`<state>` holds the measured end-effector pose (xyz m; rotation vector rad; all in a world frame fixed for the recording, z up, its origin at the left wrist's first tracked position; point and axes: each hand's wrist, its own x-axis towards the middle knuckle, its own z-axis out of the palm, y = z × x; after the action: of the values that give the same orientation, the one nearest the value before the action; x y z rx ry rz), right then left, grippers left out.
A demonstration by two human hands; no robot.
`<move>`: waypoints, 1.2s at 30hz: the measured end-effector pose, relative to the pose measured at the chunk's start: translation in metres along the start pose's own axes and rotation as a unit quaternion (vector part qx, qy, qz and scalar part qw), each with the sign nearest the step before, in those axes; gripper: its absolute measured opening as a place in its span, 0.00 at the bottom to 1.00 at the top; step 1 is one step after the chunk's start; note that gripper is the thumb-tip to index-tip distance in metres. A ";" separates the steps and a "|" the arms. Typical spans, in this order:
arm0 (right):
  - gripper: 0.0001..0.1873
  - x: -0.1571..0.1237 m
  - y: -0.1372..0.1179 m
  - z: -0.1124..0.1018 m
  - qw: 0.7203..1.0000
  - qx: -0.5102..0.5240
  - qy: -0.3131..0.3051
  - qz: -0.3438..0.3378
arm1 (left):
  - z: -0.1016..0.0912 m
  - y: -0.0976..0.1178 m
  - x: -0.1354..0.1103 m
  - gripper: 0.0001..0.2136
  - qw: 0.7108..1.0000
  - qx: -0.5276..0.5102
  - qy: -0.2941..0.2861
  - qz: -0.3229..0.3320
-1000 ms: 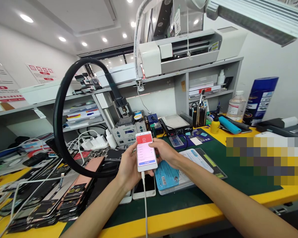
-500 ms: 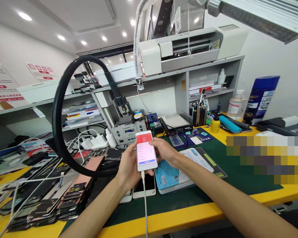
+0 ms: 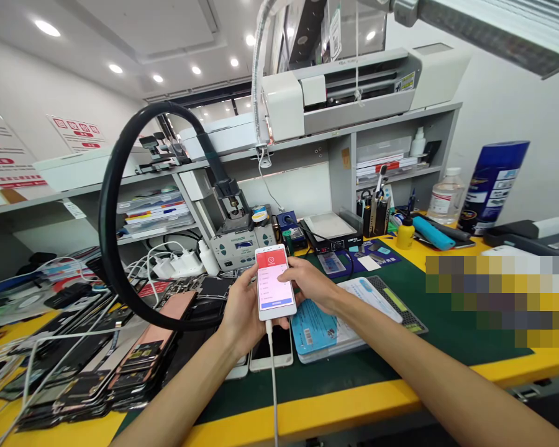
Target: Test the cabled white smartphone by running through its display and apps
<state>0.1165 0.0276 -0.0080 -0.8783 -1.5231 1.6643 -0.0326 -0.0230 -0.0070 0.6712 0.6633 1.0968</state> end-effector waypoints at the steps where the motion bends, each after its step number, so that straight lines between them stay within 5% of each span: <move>1: 0.19 -0.001 -0.001 0.000 1.000 -0.003 -0.004 -0.001 | 0.000 0.000 0.000 0.26 1.000 0.001 0.002 0.000; 8: 0.28 -0.008 -0.010 0.002 0.999 -0.004 -0.033 -0.002 | 0.002 0.000 0.001 0.26 1.000 0.004 0.015 -0.004; 18: 0.19 -0.005 -0.010 0.003 0.999 0.035 -0.011 0.032 | 0.002 0.001 -0.001 0.27 1.000 0.005 0.005 -0.005; 36: 0.27 -0.009 -0.012 0.002 0.999 -0.023 -0.047 0.004 | 0.003 0.001 0.000 0.26 1.000 0.021 0.015 -0.006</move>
<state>0.1201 0.0198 0.0041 -0.8414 -1.6282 1.7040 -0.0312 -0.0233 -0.0047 0.6860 0.7176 1.0859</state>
